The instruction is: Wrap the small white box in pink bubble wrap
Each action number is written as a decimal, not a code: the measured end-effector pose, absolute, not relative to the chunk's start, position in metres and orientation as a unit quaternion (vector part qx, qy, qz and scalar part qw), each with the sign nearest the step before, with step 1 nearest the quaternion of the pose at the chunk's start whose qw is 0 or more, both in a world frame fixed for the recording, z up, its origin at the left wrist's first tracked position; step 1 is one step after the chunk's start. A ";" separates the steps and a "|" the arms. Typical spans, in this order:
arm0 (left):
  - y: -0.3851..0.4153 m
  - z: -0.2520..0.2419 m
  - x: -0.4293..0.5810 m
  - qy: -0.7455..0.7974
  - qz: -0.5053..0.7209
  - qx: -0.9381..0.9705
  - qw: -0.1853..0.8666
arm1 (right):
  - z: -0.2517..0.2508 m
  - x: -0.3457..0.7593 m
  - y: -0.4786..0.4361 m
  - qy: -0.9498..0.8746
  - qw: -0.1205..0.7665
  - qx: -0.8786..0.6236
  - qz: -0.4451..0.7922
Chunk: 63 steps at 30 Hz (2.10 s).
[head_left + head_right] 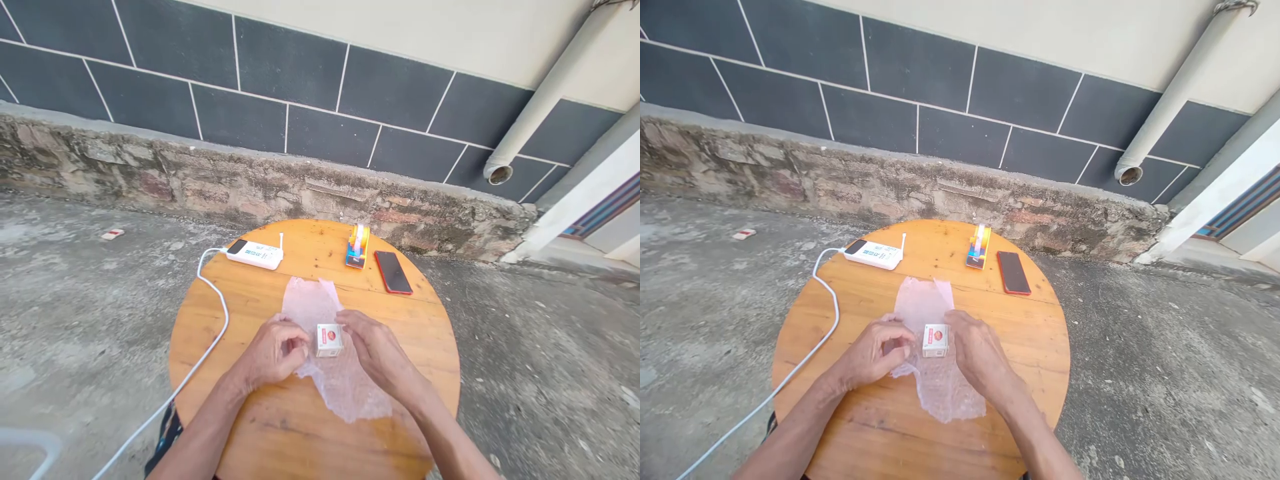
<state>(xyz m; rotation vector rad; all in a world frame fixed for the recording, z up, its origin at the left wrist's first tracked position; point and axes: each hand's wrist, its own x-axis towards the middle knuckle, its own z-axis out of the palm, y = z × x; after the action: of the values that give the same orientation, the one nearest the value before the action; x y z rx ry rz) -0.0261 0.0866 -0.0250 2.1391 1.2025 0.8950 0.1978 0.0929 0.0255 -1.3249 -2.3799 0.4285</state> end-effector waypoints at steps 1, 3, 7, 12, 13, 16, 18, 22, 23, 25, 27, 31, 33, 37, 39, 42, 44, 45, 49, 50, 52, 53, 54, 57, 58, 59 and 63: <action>0.087 -0.024 -0.027 0.448 0.330 0.788 0.266 | 0.023 0.195 0.100 -0.844 0.159 -0.496 0.132; 0.088 -0.023 -0.028 0.457 0.331 0.783 0.262 | 0.016 0.196 0.111 -0.827 0.113 -0.543 0.096; 0.089 -0.023 -0.029 0.475 0.330 0.781 0.234 | 0.005 0.207 0.121 -0.803 0.108 -0.583 0.064; 0.096 -0.036 -0.028 0.515 0.376 0.756 0.144 | -0.001 0.211 0.132 -0.780 0.130 -0.611 0.032; 0.097 -0.039 -0.028 0.521 0.390 0.749 0.123 | -0.001 0.209 0.135 -0.773 0.140 -0.619 0.022; 0.102 -0.049 -0.030 0.538 0.415 0.728 0.091 | 0.003 0.199 0.146 -0.755 0.173 -0.632 -0.007; 0.105 -0.053 -0.032 0.562 0.416 0.710 0.083 | 0.007 0.190 0.154 -0.758 0.191 -0.624 -0.017; 0.111 -0.056 -0.033 0.581 0.401 0.703 0.089 | 0.006 0.175 0.170 -0.775 0.222 -0.592 -0.002; 0.112 -0.056 -0.033 0.577 0.397 0.707 0.098 | 0.004 0.172 0.174 -0.776 0.229 -0.588 0.008; 0.114 -0.056 -0.032 0.574 0.392 0.711 0.112 | -0.002 0.172 0.182 -0.771 0.247 -0.586 0.032; 0.114 -0.056 -0.031 0.583 0.393 0.702 0.114 | -0.008 0.177 0.190 -0.753 0.270 -0.597 0.057; 0.116 -0.057 -0.031 0.600 0.396 0.685 0.119 | -0.020 0.202 0.199 -0.707 0.312 -0.626 0.100; 0.116 -0.058 -0.031 0.601 0.395 0.684 0.123 | -0.025 0.214 0.200 -0.694 0.324 -0.631 0.119; 0.114 -0.058 -0.029 0.593 0.377 0.699 0.134 | -0.034 0.227 0.199 -0.681 0.341 -0.634 0.138; 0.112 -0.058 -0.028 0.587 0.356 0.713 0.140 | -0.037 0.228 0.199 -0.678 0.345 -0.636 0.132; 0.109 -0.059 -0.026 0.585 0.326 0.731 0.130 | -0.038 0.226 0.199 -0.677 0.343 -0.643 0.105; 0.108 -0.062 -0.026 0.589 0.311 0.737 0.113 | -0.037 0.223 0.199 -0.679 0.335 -0.648 0.081; 0.108 -0.063 -0.026 0.591 0.303 0.740 0.104 | -0.037 0.222 0.198 -0.681 0.329 -0.650 0.070; 0.109 -0.067 -0.027 0.584 0.279 0.757 0.089 | -0.036 0.220 0.196 -0.685 0.301 -0.662 0.030; 0.110 -0.068 -0.027 0.583 0.278 0.758 0.086 | -0.036 0.220 0.196 -0.684 0.293 -0.668 0.022; 0.110 -0.068 -0.028 0.584 0.282 0.757 0.080 | -0.036 0.221 0.194 -0.680 0.280 -0.678 0.012; 0.110 -0.069 -0.028 0.584 0.285 0.756 0.078 | -0.036 0.221 0.193 -0.677 0.275 -0.682 0.010; 0.110 -0.069 -0.028 0.584 0.288 0.755 0.075 | -0.036 0.221 0.192 -0.675 0.272 -0.685 0.010; 0.110 -0.069 -0.028 0.581 0.289 0.757 0.073 | -0.036 0.222 0.193 -0.671 0.274 -0.688 0.021; 0.109 -0.069 -0.027 0.581 0.289 0.758 0.072 | -0.035 0.223 0.194 -0.670 0.278 -0.687 0.030; 0.109 -0.069 -0.027 0.581 0.289 0.757 0.072 | -0.032 0.225 0.195 -0.670 0.282 -0.686 0.043; 0.107 -0.067 -0.026 0.580 0.296 0.756 0.069 | -0.010 0.231 0.189 -0.682 0.302 -0.657 0.111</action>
<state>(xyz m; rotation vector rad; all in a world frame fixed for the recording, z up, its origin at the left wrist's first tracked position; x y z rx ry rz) -0.0256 0.1073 -0.0675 2.2744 1.7470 0.8903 0.2314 0.1893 -0.0100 -1.7435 -1.8082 0.2941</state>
